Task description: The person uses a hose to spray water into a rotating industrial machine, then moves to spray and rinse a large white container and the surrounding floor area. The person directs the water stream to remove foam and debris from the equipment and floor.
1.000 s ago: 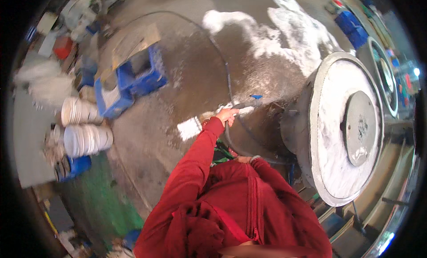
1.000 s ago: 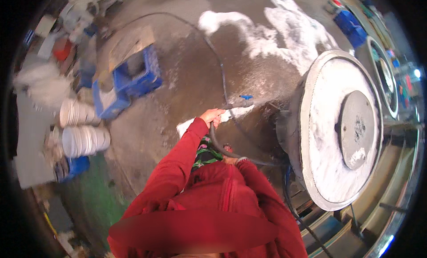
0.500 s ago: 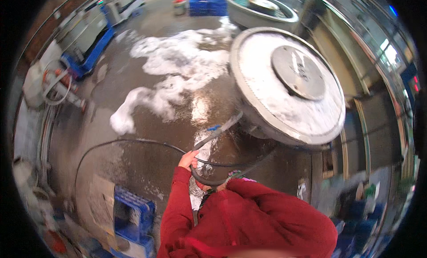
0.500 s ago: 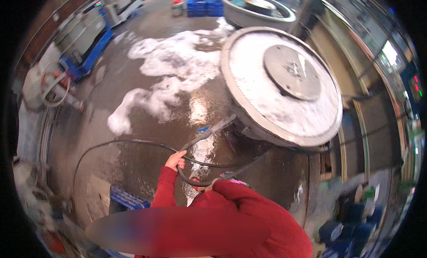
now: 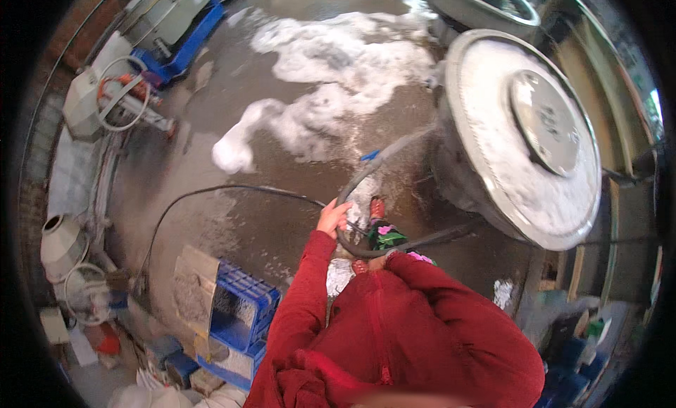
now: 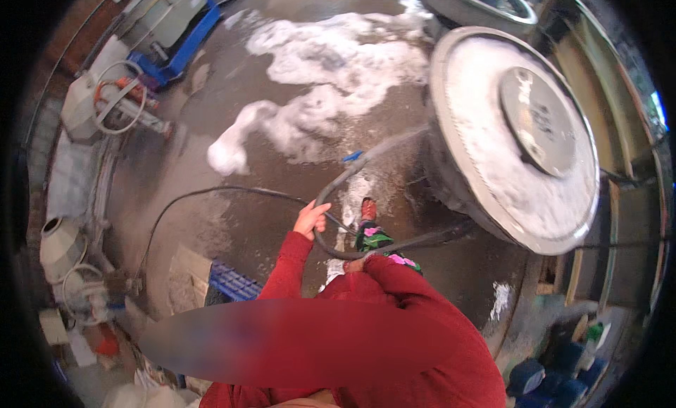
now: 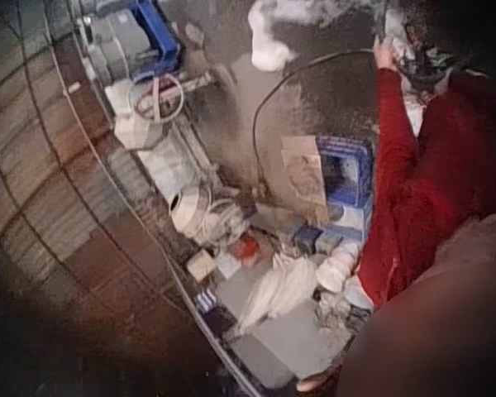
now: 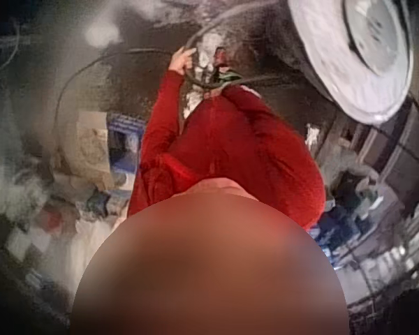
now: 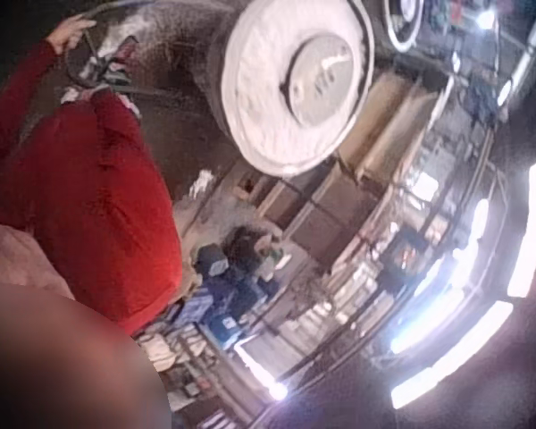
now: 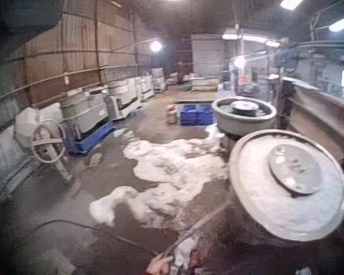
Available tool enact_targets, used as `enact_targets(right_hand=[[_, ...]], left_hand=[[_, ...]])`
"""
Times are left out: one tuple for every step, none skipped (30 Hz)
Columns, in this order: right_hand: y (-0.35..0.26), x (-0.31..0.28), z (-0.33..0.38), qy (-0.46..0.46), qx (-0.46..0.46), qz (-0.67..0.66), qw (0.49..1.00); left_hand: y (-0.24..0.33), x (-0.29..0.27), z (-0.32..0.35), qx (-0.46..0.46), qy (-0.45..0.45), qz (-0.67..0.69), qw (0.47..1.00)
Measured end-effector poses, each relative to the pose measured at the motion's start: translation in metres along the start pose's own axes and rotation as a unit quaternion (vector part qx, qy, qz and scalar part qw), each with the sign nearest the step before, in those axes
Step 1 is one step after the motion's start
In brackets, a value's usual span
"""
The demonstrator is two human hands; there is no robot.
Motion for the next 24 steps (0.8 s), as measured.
enact_targets(right_hand=[[-0.003,-0.01,-0.013,-0.007,-0.004,0.002,1.0],[-0.005,-0.029,-0.023,-0.008,-0.011,0.006,1.0],[-0.006,-0.045,-0.029,-0.012,-0.015,0.008,1.0],[-0.008,-0.059,-0.036,-0.014,-0.018,0.009,1.0],[-0.007,-0.073,-0.042,-0.016,-0.019,0.006,1.0],[-0.006,-0.083,-0.046,-0.022,-0.02,0.002,1.0],[-0.003,-0.097,-0.05,-0.025,-0.02,-0.003,0.999],[-0.006,-0.111,-0.052,-0.03,-0.024,-0.005,0.999],[-0.002,-0.12,-0.051,-0.034,-0.025,-0.011,0.999],[-0.002,-0.128,-0.054,-0.038,-0.025,-0.021,0.999],[0.002,-0.138,-0.054,-0.041,-0.022,-0.025,0.999],[0.004,-0.145,-0.053,-0.044,-0.019,-0.032,0.998],[0.008,-0.153,-0.053,-0.047,-0.016,-0.036,0.998],[0.009,-0.16,-0.05,-0.05,-0.013,-0.042,0.998],[0.01,-0.167,-0.046,-0.053,-0.009,-0.047,0.997],[0.01,-0.173,-0.045,-0.055,-0.005,-0.051,0.997],[0.01,-0.179,-0.039,-0.06,0.005,-0.053,0.997],[0.01,-0.186,-0.038,-0.06,0.01,-0.053,0.997],[0.009,-0.193,-0.036,-0.057,0.005,-0.055,0.997],[0.008,-0.2,-0.037,-0.049,-0.009,-0.048,0.998],[0.01,-0.203,-0.044,-0.016,-0.077,-0.032,0.996],[0.016,-0.205,-0.049,0.021,-0.143,-0.012,0.989],[0.015,-0.195,-0.051,0.055,-0.208,0.002,0.977],[0.031,-0.195,-0.067,0.038,-0.134,-0.054,0.989]], left_hand=[[0.004,-0.003,-0.001,-0.003,0.021,-0.006,1.0],[0.02,-0.003,-0.015,0.002,0.031,-0.016,0.999],[0.029,-0.01,-0.03,0.007,0.048,-0.05,0.998],[0.037,-0.017,-0.042,0.006,0.056,-0.053,0.997],[0.049,-0.017,-0.053,0.007,0.061,-0.048,0.997],[0.059,-0.015,-0.063,0.007,0.066,-0.04,0.997],[0.071,-0.011,-0.076,0.013,0.069,-0.049,0.996],[0.084,-0.007,-0.089,0.002,0.066,-0.033,0.997],[0.09,-0.003,-0.101,-0.015,0.068,-0.039,0.997],[0.098,0.001,-0.113,-0.033,0.069,-0.045,0.996],[0.106,0.011,-0.129,-0.044,0.05,-0.047,0.997],[0.109,0.016,-0.143,-0.059,0.031,-0.047,0.997],[0.111,0.021,-0.157,-0.074,0.011,-0.047,0.996],[0.111,0.022,-0.17,-0.091,-0.001,-0.055,0.994],[0.11,0.024,-0.182,-0.108,-0.013,-0.064,0.992],[0.111,0.023,-0.193,-0.124,-0.024,-0.071,0.989],[0.115,0.026,-0.199,-0.127,-0.037,-0.068,0.989],[0.123,0.021,-0.205,-0.122,-0.026,-0.072,0.99],[0.13,0.015,-0.21,-0.118,-0.015,-0.076,0.99],[0.14,0.009,-0.212,-0.113,-0.004,-0.082,0.99],[0.156,0.006,-0.211,-0.103,0.006,-0.08,0.991],[0.177,0.005,-0.205,-0.094,0.014,-0.08,0.992],[0.191,0.003,-0.193,-0.09,0.025,-0.079,0.992],[0.206,0.0,-0.189,-0.09,0.022,-0.103,0.99]])
Point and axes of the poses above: each hand's wrist, its own z-axis away from the middle knuckle, its own x-axis out of the palm, y = z × x, the point moved 10 cm from there along -z, towards the middle knuckle, and after that the axes turned 6 degrees about x, right-handed, at the moved point
